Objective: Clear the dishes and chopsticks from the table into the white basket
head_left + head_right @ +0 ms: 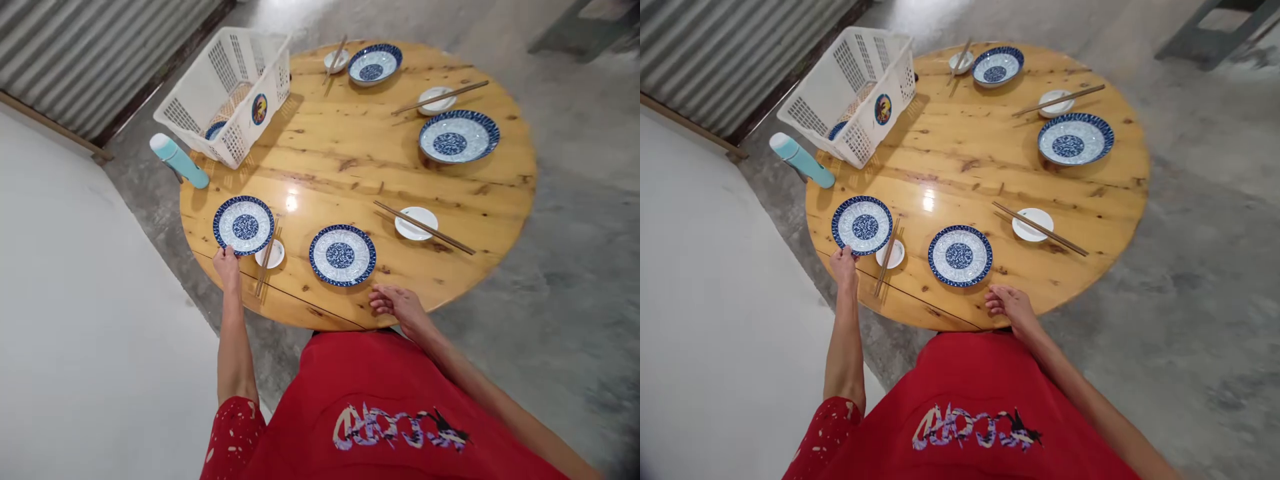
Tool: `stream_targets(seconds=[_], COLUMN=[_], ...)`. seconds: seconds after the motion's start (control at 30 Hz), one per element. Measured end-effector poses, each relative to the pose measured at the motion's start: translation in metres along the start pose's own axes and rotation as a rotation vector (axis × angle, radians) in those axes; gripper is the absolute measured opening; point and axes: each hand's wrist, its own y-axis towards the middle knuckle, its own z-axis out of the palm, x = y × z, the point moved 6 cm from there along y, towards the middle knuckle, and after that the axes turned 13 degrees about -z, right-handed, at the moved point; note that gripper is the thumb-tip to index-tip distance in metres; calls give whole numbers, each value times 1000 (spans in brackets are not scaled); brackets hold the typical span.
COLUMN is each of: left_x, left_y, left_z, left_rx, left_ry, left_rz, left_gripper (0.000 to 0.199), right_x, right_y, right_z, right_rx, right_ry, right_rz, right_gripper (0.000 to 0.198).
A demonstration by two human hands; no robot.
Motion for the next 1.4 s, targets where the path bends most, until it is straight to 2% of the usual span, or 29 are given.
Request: stream_targets(seconds=[0.1, 0.2, 0.33, 0.47, 0.6, 0.77, 0.9, 1.03, 1.13, 1.2, 1.3, 1.4], left_x=[-9, -7, 13, 38, 50, 48, 41, 37, 35, 34, 34, 38], left_y=[-42, -89, -145, -176, -186, -188, -188, -186, -186, -187, -188, -185], left_z=[10, 31, 67, 98, 114, 121, 121, 119, 115, 111, 104, 101], left_rx=[81, 222, 384, 444, 440, 433, 426, 415, 385, 363, 321, 291], left_ry=[-81, -112, -47, 136, 287, 541, 669, 766, 814, 847, 882, 703], left_rz=[-18, -65, -111, -141, -114, -34, -1, 23, 57, 76, 88, 36], left_gripper=[23, 23, 21, 26, 29, 30, 30, 33, 36, 39, 39, 27], right_x=[11, 21, 36, 52, 60, 63, 66, 65, 60, 56, 50, 47], right_y=[5, 11, 21, 35, 48, 58, 60, 63, 70, 76, 84, 87], right_z=[5, 9, 13, 16, 17, 23, 27, 19, 12, 11, 18, 32], right_rx=[40, 89, 105, 107, 144, 166, 106, 1, -6, 27, 159, 301], right_ry=[-13, -14, -7, -47, -192, -457, -687, -907, -956, -933, -889, -820], right_rz=[-30, -79, -201, -330, -409, -469, -506, -528, -564, -583, -550, -493], right_gripper=[18, 26, 36, 47, 48, 25, 16, 23, 37, 36, 22, 24])
